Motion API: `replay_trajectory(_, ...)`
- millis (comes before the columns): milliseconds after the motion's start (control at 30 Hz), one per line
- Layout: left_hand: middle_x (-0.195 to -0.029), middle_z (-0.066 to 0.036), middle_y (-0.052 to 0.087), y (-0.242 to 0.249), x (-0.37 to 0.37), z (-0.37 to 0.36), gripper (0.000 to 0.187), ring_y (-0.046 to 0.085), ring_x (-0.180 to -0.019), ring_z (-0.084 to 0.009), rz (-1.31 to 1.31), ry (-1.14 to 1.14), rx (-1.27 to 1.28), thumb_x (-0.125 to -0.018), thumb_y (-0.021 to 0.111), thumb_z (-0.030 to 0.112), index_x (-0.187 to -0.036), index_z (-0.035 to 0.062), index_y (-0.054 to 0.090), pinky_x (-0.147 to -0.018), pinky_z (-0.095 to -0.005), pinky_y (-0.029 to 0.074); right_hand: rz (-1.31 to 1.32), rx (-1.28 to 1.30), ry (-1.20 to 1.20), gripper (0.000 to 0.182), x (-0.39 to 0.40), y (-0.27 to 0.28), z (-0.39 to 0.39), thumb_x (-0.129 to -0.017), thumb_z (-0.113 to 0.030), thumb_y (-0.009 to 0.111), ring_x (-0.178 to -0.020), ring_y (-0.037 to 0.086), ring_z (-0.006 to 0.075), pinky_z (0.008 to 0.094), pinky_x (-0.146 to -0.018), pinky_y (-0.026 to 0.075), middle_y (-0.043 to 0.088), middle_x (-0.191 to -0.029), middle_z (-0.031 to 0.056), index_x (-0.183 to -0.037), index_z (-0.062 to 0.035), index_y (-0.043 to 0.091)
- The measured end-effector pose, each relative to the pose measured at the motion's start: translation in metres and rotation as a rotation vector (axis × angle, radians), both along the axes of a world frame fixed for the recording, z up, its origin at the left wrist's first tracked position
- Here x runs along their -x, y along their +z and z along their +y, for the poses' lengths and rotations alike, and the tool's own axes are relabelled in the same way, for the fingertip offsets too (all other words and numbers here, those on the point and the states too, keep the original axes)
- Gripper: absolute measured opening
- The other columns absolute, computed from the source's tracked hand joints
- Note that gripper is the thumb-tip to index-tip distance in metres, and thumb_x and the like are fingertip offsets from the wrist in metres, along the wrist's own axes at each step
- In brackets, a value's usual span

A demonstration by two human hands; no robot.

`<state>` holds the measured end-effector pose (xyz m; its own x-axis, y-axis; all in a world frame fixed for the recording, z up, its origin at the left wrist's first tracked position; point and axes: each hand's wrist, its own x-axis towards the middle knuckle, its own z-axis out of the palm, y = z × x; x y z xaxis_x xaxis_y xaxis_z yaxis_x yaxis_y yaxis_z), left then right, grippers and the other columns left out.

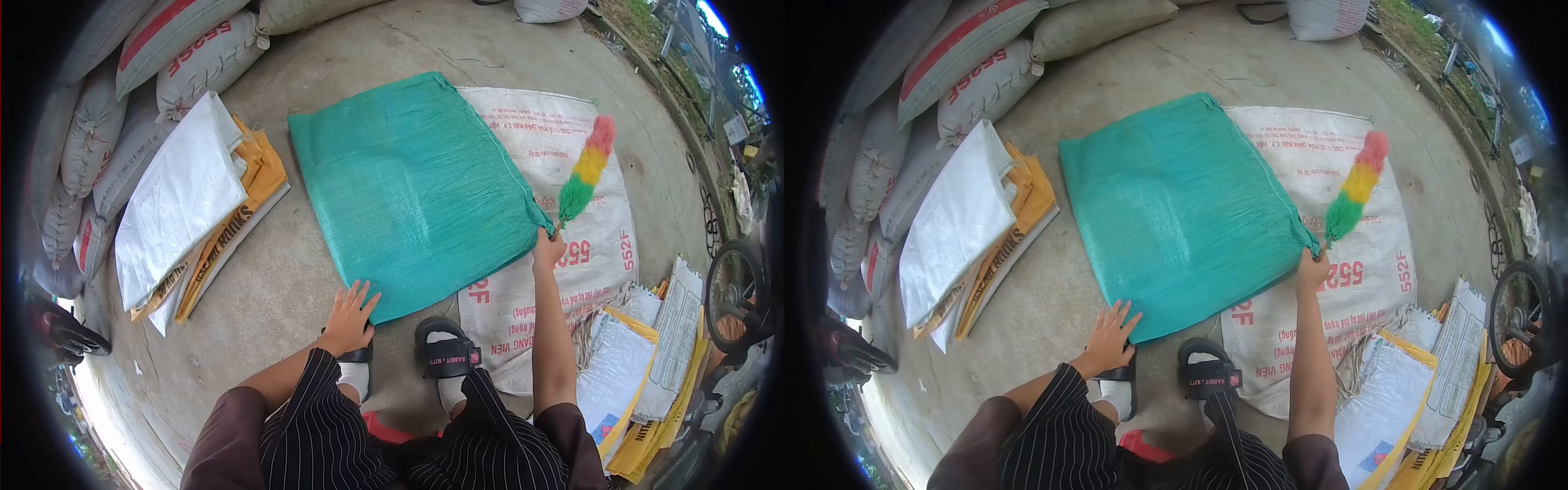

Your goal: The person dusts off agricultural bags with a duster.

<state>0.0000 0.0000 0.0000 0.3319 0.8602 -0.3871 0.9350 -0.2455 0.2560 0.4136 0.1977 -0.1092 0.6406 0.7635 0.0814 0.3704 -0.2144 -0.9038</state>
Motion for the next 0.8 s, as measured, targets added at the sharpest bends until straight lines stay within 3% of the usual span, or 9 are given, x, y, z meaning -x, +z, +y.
replay_trajectory(67,-0.139,-0.019,0.022,-0.005,-0.009,0.001,0.068,0.018,-0.130,-0.0357,-0.010,-0.042,0.006,-0.074,0.057,0.033,-0.132,0.0086,0.032,-0.102,-0.0528,0.019,0.109,0.210,0.025,0.033,-0.023,-0.003,-0.005,-0.072,-0.027,0.068,-0.061,0.053,0.0158,0.0295,-0.061,0.044,0.059,-0.073,0.0073,-0.086,0.0008,0.059)
replay_trajectory(100,-0.139,-0.019,0.022,0.012,0.042,0.012,0.068,0.018,-0.130,-0.0357,0.103,-0.045,-0.005,-0.074,0.057,0.033,-0.132,0.0086,0.032,-0.102,-0.0528,0.019,0.221,0.195,0.035,0.033,0.043,-0.026,0.004,-0.072,-0.027,0.068,-0.061,0.053,0.0158,0.0295,-0.061,0.044,0.059,-0.073,0.0073,-0.086,0.0008,0.059)
replay_trajectory(300,-0.126,-0.020,0.039,-0.006,0.007,-0.001,0.062,0.037,-0.116,-0.0360,-0.088,-0.007,-0.036,-0.076,0.056,0.040,-0.125,0.0050,0.041,-0.094,-0.0477,0.032,-0.211,-0.132,-0.027,0.033,0.036,0.013,-0.032,-0.080,-0.024,0.059,-0.064,0.055,0.0168,0.0296,-0.059,0.043,0.059,-0.075,0.0107,-0.101,0.0023,0.056)
replay_trajectory(367,-0.115,-0.019,0.046,-0.017,0.010,-0.003,0.059,0.045,-0.106,-0.0335,-0.172,0.189,0.055,-0.076,0.058,0.041,-0.120,0.0035,0.045,-0.087,-0.0431,0.039,-0.235,-0.203,0.056,0.037,0.057,0.037,-0.049,-0.082,-0.021,0.053,-0.084,0.060,0.0325,0.0386,-0.071,0.045,0.060,-0.094,0.0218,-0.114,-0.0016,0.049)
replay_trajectory(400,-0.115,-0.019,0.046,-0.024,0.013,-0.002,0.059,0.045,-0.106,-0.0335,-0.168,0.193,0.055,-0.076,0.058,0.041,-0.120,0.0035,0.045,-0.087,-0.0431,0.039,-0.231,-0.203,0.059,0.037,0.062,0.042,-0.056,-0.082,-0.021,0.053,-0.084,0.060,0.0325,0.0386,-0.071,0.045,0.060,-0.094,0.0218,-0.114,-0.0016,0.049)
replay_trajectory(467,-0.107,-0.019,0.050,-0.038,0.021,0.006,0.052,0.049,-0.100,-0.0327,-0.315,0.565,0.069,-0.076,0.060,0.038,-0.111,0.0007,0.050,-0.084,-0.0393,0.042,-0.191,0.343,0.231,0.037,0.068,0.046,-0.068,-0.082,-0.020,0.051,-0.075,0.060,0.0356,0.0412,-0.068,0.045,0.061,-0.084,0.0218,-0.116,-0.0054,0.047)
replay_trajectory(500,-0.107,-0.019,0.050,-0.042,0.021,0.012,0.052,0.049,-0.100,-0.0327,-0.314,0.566,0.069,-0.076,0.060,0.038,-0.111,0.0007,0.050,-0.084,-0.0393,0.042,-0.190,0.344,0.233,0.037,0.068,0.040,-0.068,-0.082,-0.020,0.051,-0.075,0.060,0.0356,0.0412,-0.068,0.045,0.061,-0.084,0.0218,-0.116,-0.0054,0.047)
replay_trajectory(567,-0.106,-0.022,0.052,-0.050,0.021,0.032,0.049,0.051,-0.100,-0.0338,-0.217,1.074,-0.261,-0.073,0.063,0.037,-0.100,-0.0032,0.054,-0.084,-0.0395,0.042,-0.331,0.283,0.481,0.037,0.069,0.024,-0.068,-0.082,-0.022,0.052,-0.067,0.059,0.0369,0.0426,-0.062,0.045,0.061,-0.073,0.0204,-0.115,-0.0057,0.048)
replay_trajectory(800,-0.099,-0.025,0.058,-0.073,0.052,0.103,0.050,0.057,-0.094,-0.0365,-0.219,1.260,0.033,-0.070,0.064,0.034,-0.098,-0.0068,0.055,-0.081,-0.0427,0.044,-0.496,0.209,0.675,0.019,0.130,0.043,-0.086,-0.086,-0.022,0.048,-0.059,0.055,0.0401,0.0475,-0.052,0.040,0.056,-0.062,0.0213,-0.086,-0.0026,0.050)
